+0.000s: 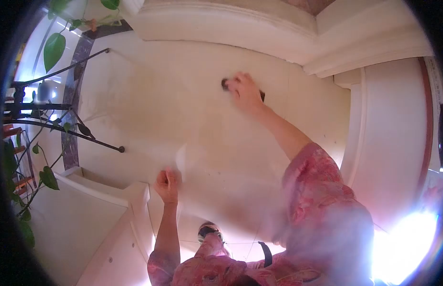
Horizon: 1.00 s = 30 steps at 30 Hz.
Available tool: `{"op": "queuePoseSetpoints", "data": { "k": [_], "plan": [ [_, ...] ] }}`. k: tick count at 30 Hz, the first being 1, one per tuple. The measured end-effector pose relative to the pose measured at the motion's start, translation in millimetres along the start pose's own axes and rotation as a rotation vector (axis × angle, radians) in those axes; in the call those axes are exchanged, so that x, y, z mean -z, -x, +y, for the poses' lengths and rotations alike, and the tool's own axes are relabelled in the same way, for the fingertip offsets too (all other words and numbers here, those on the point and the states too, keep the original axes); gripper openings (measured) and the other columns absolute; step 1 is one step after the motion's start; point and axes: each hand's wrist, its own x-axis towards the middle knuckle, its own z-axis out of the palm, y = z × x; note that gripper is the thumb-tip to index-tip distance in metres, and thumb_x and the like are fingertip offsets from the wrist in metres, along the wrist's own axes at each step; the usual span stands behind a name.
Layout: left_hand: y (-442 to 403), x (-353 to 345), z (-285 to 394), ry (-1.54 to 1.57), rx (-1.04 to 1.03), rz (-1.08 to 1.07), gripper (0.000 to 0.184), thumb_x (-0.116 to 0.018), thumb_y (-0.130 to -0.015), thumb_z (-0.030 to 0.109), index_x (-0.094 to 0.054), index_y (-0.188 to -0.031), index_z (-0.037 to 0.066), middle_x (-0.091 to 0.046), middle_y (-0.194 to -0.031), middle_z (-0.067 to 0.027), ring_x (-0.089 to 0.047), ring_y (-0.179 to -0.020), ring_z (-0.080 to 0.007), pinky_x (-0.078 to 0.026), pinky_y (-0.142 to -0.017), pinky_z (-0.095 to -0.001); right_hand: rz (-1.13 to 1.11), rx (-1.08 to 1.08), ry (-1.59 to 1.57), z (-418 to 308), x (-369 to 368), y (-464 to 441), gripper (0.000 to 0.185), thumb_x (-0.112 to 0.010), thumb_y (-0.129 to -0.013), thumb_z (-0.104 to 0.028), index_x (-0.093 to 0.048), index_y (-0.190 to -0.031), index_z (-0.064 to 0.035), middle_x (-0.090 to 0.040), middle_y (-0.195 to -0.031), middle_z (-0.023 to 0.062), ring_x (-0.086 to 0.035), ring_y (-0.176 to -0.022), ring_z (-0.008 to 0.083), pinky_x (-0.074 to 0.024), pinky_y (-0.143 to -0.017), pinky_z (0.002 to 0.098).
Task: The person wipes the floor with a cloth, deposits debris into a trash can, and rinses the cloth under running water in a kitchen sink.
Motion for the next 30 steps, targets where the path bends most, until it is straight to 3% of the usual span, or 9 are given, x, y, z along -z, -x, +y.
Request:
{"op": "queuePoseSetpoints", "data": {
  "k": [4, 6, 9, 14, 18, 22, 26, 28, 30],
  "plan": [
    [-1, -2, 2, 0.034, 0.014, 0.016, 0.038, -0.054, -0.093, 0.027, -0.042, -0.062, 0.011, -0.040, -0.057, 0.0065, -0.036, -0.052, -0.0035, -0.028, -0.046, -0.0207, 0.063, -0.026, -0.083, 19, 11, -7, 0.013, -0.057, -0.081, -0.011, -0.065, -0.090, -0.0069, -0.054, -0.094, 0.0134, -0.052, -0.089, 0.0330, -0.0440, -0.082, 0.0443],
    [-1, 1, -3, 0.061, 0.052, 0.033, 0.039, -0.057, -0.092, 0.026, -0.045, -0.060, 0.009, -0.043, -0.057, 0.0056, -0.037, -0.054, -0.0032, -0.029, -0.048, -0.0199, 0.365, -0.254, 0.109, 33, 11, -39, 0.012, -0.057, -0.080, -0.011, -0.064, -0.089, -0.0069, -0.055, -0.093, 0.0134, -0.052, -0.090, 0.0332, -0.0436, -0.082, 0.0444],
    [-2, 7, -18, 0.088, 0.057, -0.002, 0.038, -0.058, -0.091, 0.025, -0.045, -0.060, 0.008, -0.042, -0.057, 0.0058, -0.037, -0.055, -0.0030, -0.029, -0.048, -0.0198, 0.220, -0.128, 0.289, 20, 4, -39, 0.014, -0.059, -0.080, -0.010, -0.064, -0.091, -0.0030, -0.054, -0.090, 0.0121, -0.052, -0.090, 0.0302, -0.0442, -0.076, 0.0409],
    [-1, 0, 10, 0.010, 0.069, 0.002, 0.039, -0.057, -0.091, 0.028, -0.045, -0.060, 0.007, -0.042, -0.057, 0.0059, -0.036, -0.054, -0.0033, -0.029, -0.048, -0.0206, -0.044, -0.003, -0.153, -8, 3, 5, 0.018, -0.058, -0.081, -0.014, -0.064, -0.097, -0.0106, -0.055, -0.097, 0.0133, -0.052, -0.094, 0.0330, -0.0434, -0.082, 0.0440],
    [3, 6, -5, -0.059, 0.058, 0.010, 0.039, -0.057, -0.092, 0.028, -0.046, -0.060, 0.008, -0.042, -0.057, 0.0059, -0.036, -0.054, -0.0035, -0.030, -0.048, -0.0207, 0.305, -0.290, 0.093, 44, 17, -24, 0.019, -0.058, -0.082, -0.014, -0.065, -0.100, -0.0116, -0.054, -0.098, 0.0138, -0.051, -0.096, 0.0319, -0.0424, -0.084, 0.0431],
    [0, 8, -29, 0.034, 0.058, 0.026, 0.037, -0.056, -0.092, 0.026, -0.046, -0.061, 0.007, -0.043, -0.057, 0.0058, -0.037, -0.054, -0.0032, -0.030, -0.048, -0.0206, 0.343, -0.234, 0.194, 35, 15, -23, 0.019, -0.058, -0.082, -0.016, -0.063, -0.099, -0.0090, -0.054, -0.098, 0.0137, -0.050, -0.096, 0.0316, -0.0419, -0.085, 0.0434],
    [0, 5, -20, 0.044, 0.059, 0.026, 0.036, -0.056, -0.092, 0.022, -0.045, -0.062, 0.006, -0.043, -0.059, 0.0062, -0.036, -0.054, -0.0030, -0.030, -0.047, -0.0206, -0.443, 0.012, 0.147, -56, -12, 33, 0.020, -0.053, -0.080, -0.010, -0.060, -0.099, -0.0092, -0.058, -0.093, 0.0124, -0.054, -0.093, 0.0334, -0.0441, -0.082, 0.0446],
    [1, 5, -24, 0.096, 0.061, 0.018, 0.035, -0.056, -0.092, 0.021, -0.045, -0.062, 0.006, -0.042, -0.058, 0.0066, -0.036, -0.054, -0.0030, -0.030, -0.047, -0.0204, -0.470, 0.355, -0.018, -79, -37, 91, 0.023, -0.055, -0.078, -0.011, -0.061, -0.100, -0.0110, -0.058, -0.089, 0.0139, -0.055, -0.096, 0.0330, -0.0450, -0.080, 0.0451],
    [0, 5, -19, 0.145, 0.060, 0.018, 0.035, -0.057, -0.092, 0.020, -0.045, -0.061, 0.006, -0.041, -0.058, 0.0069, -0.035, -0.054, -0.0030, -0.029, -0.047, -0.0203, -0.513, 0.203, -0.222, -98, -27, 108, 0.023, -0.056, -0.078, -0.012, -0.062, -0.100, -0.0115, -0.057, -0.091, 0.0147, -0.054, -0.095, 0.0325, -0.0450, -0.079, 0.0447]
  ]
}}
